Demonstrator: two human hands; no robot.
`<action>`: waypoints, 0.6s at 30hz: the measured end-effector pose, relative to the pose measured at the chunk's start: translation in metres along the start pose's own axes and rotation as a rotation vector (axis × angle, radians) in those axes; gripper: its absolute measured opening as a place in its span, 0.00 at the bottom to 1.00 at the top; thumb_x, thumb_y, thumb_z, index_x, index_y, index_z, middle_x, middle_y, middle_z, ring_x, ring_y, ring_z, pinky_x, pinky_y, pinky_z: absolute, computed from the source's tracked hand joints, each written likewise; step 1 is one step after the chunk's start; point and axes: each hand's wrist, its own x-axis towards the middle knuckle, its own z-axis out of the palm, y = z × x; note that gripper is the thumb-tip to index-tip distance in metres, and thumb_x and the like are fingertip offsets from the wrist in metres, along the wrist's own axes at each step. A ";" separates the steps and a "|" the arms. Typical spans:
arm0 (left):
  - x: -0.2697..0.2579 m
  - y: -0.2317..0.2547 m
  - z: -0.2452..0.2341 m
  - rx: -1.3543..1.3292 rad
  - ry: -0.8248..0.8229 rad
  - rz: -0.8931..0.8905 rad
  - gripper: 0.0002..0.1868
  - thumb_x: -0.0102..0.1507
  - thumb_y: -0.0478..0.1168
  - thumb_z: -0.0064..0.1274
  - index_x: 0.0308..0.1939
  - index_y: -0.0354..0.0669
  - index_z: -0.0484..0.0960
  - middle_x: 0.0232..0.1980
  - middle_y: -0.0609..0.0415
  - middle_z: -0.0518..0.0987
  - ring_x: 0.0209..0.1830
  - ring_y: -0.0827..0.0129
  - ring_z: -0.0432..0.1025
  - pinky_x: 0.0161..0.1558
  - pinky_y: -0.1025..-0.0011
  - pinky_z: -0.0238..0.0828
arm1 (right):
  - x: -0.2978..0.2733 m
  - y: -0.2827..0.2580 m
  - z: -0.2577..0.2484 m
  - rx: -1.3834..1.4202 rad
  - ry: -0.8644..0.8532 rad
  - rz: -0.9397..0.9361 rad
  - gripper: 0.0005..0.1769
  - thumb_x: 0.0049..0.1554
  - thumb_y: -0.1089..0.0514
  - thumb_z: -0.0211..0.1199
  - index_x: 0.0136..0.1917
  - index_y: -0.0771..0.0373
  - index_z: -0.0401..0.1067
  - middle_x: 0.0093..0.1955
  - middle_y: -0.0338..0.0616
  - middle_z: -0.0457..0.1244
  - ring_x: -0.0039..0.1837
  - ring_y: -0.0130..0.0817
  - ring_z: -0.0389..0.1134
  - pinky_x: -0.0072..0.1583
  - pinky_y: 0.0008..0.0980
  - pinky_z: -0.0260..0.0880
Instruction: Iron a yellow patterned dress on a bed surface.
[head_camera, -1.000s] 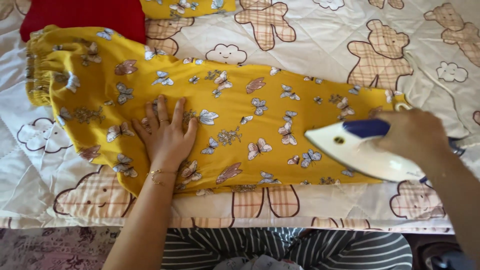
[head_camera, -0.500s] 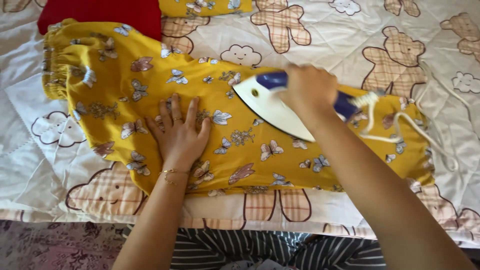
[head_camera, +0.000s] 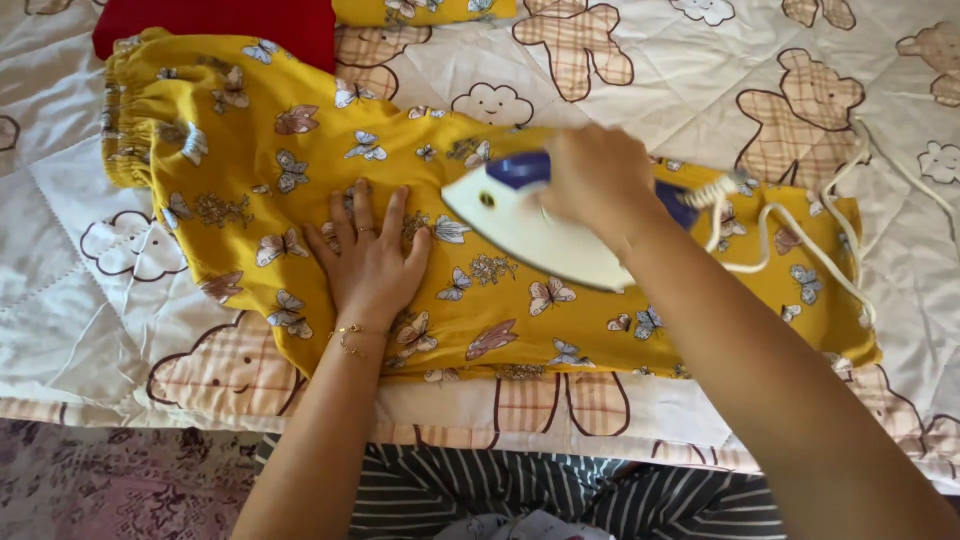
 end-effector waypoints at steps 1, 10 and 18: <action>0.000 0.000 0.000 -0.007 -0.011 -0.003 0.34 0.65 0.65 0.39 0.75 0.67 0.65 0.81 0.47 0.53 0.80 0.44 0.42 0.69 0.28 0.28 | -0.015 0.000 0.000 0.007 0.014 -0.045 0.23 0.43 0.48 0.74 0.53 0.50 0.80 0.43 0.52 0.70 0.47 0.52 0.72 0.49 0.51 0.72; -0.001 0.000 0.000 -0.018 -0.029 -0.004 0.33 0.67 0.65 0.37 0.75 0.67 0.65 0.82 0.48 0.52 0.81 0.44 0.41 0.70 0.28 0.27 | -0.124 0.000 -0.013 0.016 -0.120 -0.148 0.16 0.41 0.54 0.68 0.47 0.52 0.79 0.37 0.51 0.69 0.43 0.52 0.72 0.47 0.52 0.73; 0.001 0.002 -0.003 -0.011 -0.039 0.003 0.33 0.67 0.65 0.36 0.75 0.66 0.64 0.82 0.47 0.52 0.81 0.44 0.41 0.69 0.28 0.27 | -0.165 -0.006 -0.006 0.001 -0.136 -0.190 0.14 0.40 0.51 0.71 0.41 0.54 0.75 0.36 0.42 0.70 0.42 0.47 0.73 0.45 0.48 0.72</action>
